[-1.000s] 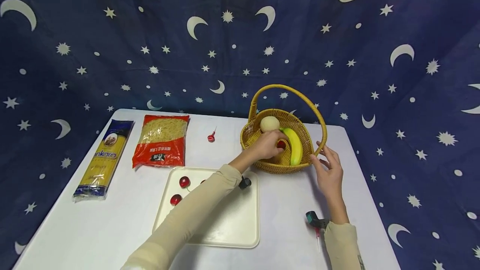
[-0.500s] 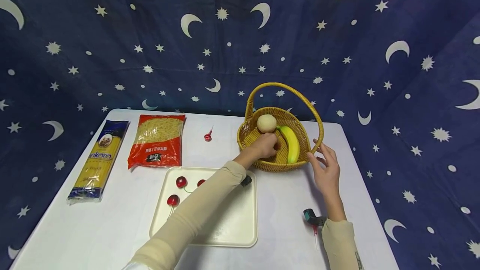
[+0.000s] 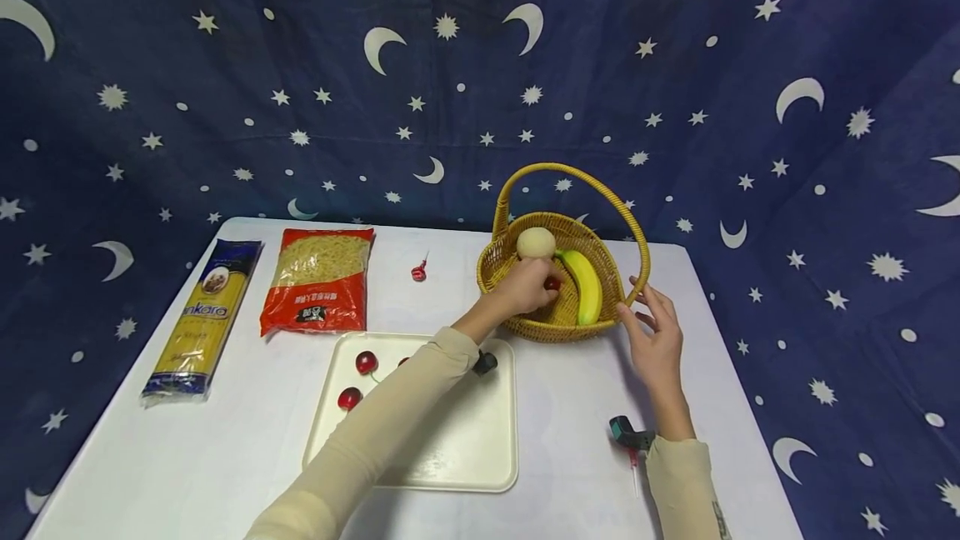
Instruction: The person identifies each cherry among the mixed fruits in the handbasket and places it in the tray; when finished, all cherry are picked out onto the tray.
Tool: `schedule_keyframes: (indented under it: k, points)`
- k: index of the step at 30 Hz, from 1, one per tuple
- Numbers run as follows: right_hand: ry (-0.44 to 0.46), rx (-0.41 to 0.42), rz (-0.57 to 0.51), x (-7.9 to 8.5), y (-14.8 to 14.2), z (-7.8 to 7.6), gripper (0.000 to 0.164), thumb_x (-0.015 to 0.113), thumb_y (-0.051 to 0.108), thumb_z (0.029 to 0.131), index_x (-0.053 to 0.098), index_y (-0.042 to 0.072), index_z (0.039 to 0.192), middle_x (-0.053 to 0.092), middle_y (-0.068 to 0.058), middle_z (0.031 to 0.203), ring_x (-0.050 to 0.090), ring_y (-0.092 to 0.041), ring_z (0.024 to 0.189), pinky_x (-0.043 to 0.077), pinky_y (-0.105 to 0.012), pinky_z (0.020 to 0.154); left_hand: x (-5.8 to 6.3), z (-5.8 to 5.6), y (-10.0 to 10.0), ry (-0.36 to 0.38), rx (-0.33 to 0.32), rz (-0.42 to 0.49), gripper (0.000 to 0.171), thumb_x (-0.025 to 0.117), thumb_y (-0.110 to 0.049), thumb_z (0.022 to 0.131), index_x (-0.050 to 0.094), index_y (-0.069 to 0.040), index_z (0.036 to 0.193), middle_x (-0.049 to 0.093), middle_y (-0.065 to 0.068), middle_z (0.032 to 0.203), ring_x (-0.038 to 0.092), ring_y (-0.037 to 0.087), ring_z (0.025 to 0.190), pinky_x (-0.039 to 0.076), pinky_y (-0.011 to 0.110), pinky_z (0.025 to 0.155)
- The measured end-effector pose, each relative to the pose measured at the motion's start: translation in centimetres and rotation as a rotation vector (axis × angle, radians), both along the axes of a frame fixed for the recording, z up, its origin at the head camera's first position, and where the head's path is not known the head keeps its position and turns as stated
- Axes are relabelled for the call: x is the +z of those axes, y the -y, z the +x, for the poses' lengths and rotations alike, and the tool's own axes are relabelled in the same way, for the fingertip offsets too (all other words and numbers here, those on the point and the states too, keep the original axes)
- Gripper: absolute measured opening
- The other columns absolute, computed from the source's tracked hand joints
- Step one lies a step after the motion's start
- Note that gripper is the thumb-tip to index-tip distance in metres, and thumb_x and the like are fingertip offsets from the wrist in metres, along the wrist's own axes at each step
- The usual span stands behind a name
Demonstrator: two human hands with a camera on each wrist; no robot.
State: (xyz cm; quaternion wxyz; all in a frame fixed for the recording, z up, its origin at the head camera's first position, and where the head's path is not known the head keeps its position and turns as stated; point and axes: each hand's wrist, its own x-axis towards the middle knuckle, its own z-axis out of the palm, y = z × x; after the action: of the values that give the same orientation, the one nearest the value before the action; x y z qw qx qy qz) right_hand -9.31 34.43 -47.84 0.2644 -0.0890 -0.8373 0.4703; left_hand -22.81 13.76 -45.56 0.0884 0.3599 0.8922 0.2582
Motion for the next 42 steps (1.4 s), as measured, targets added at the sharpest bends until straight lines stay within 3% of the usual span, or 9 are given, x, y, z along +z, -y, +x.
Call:
schedule_keyframes:
  k: [8, 11, 16, 20, 24, 29, 35, 38, 42]
  points:
    - [-0.002, 0.007, 0.006, 0.0, 0.0, 0.1, 0.052, 0.072, 0.002, 0.099, 0.063, 0.013, 0.149, 0.055, 0.031, 0.128, 0.057, 0.013, 0.118, 0.048, -0.002, 0.094, 2.3, 1.0, 2.1, -0.071, 0.035, 0.142, 0.027, 0.071, -0.013, 0.100, 0.079, -0.013, 0.125, 0.075, 0.003, 0.125, 0.071, 0.016, 0.106, 0.058, 0.023, 0.088]
    - [0.000, 0.003, 0.014, 0.1, 0.0, 0.0, 0.052, 0.072, 0.002, 0.099, 0.063, 0.012, 0.150, 0.054, 0.032, 0.128, 0.057, 0.013, 0.118, 0.048, -0.002, 0.094, 3.4, 1.5, 3.2, -0.085, 0.033, 0.187, 0.026, 0.071, -0.015, 0.101, 0.079, -0.014, 0.125, 0.074, 0.002, 0.131, 0.072, 0.017, 0.113, 0.059, 0.025, 0.093]
    - [-0.008, -0.007, 0.007, 0.1, 0.1, 0.1, 0.053, 0.074, 0.001, 0.098, 0.064, 0.011, 0.148, 0.055, 0.031, 0.127, 0.056, 0.012, 0.118, 0.048, -0.002, 0.092, 4.8, 3.0, 5.9, -0.085, 0.068, 0.299, 0.028, 0.074, -0.015, 0.099, 0.078, -0.014, 0.127, 0.073, 0.002, 0.137, 0.070, 0.019, 0.125, 0.057, 0.029, 0.105]
    - [-0.013, -0.003, -0.001, 0.0, 0.2, 0.0, 0.053, 0.074, -0.001, 0.097, 0.064, 0.009, 0.148, 0.056, 0.029, 0.128, 0.057, 0.012, 0.117, 0.047, -0.001, 0.091, 5.1, 4.6, 8.7, -0.093, 0.117, 0.401, 0.029, 0.076, -0.012, 0.096, 0.079, -0.013, 0.125, 0.075, 0.003, 0.132, 0.072, 0.021, 0.121, 0.058, 0.034, 0.103]
    - [0.001, -0.009, 0.012, -0.1, 0.1, 0.0, 0.054, 0.074, 0.001, 0.098, 0.063, 0.011, 0.149, 0.055, 0.030, 0.129, 0.056, 0.014, 0.118, 0.046, 0.000, 0.092, 4.7, 6.6, 11.8, -0.144, 0.170, 0.496, 0.026, 0.077, -0.009, 0.095, 0.080, -0.010, 0.120, 0.076, 0.005, 0.128, 0.075, 0.020, 0.111, 0.061, 0.036, 0.096]
    - [0.014, -0.014, 0.017, 0.3, 0.1, -0.1, 0.052, 0.073, 0.005, 0.099, 0.063, 0.014, 0.149, 0.055, 0.030, 0.130, 0.056, 0.014, 0.119, 0.046, -0.002, 0.094, 3.8, 9.6, 15.2, -0.190, 0.274, 0.579, 0.024, 0.078, -0.004, 0.093, 0.081, -0.007, 0.117, 0.077, 0.006, 0.124, 0.077, 0.018, 0.110, 0.063, 0.033, 0.093]
    - [0.009, -0.023, 0.034, 0.3, -0.2, -0.2, 0.052, 0.074, 0.006, 0.099, 0.062, 0.012, 0.150, 0.054, 0.034, 0.128, 0.055, 0.015, 0.118, 0.046, -0.002, 0.093, 2.1, 13.5, 17.9, -0.237, 0.361, 0.535, 0.024, 0.080, -0.001, 0.091, 0.082, -0.008, 0.113, 0.078, 0.005, 0.121, 0.078, 0.017, 0.105, 0.063, 0.030, 0.086]
    - [0.008, -0.020, 0.037, 0.2, -0.1, -0.2, 0.053, 0.074, 0.006, 0.099, 0.063, 0.013, 0.150, 0.054, 0.033, 0.127, 0.055, 0.015, 0.117, 0.046, -0.001, 0.093, 1.1, 15.4, 18.5, -0.281, 0.369, 0.517, 0.025, 0.081, 0.002, 0.088, 0.082, -0.008, 0.111, 0.078, 0.005, 0.119, 0.078, 0.016, 0.101, 0.063, 0.028, 0.082]
    - [-0.002, -0.017, 0.032, 0.1, 0.3, -0.1, 0.053, 0.074, 0.005, 0.099, 0.063, 0.016, 0.150, 0.054, 0.032, 0.128, 0.055, 0.015, 0.117, 0.045, 0.000, 0.091, -0.1, 17.4, 18.8, -0.304, 0.350, 0.441, 0.025, 0.084, 0.000, 0.086, 0.082, -0.009, 0.110, 0.078, 0.003, 0.117, 0.077, 0.017, 0.106, 0.063, 0.029, 0.089]
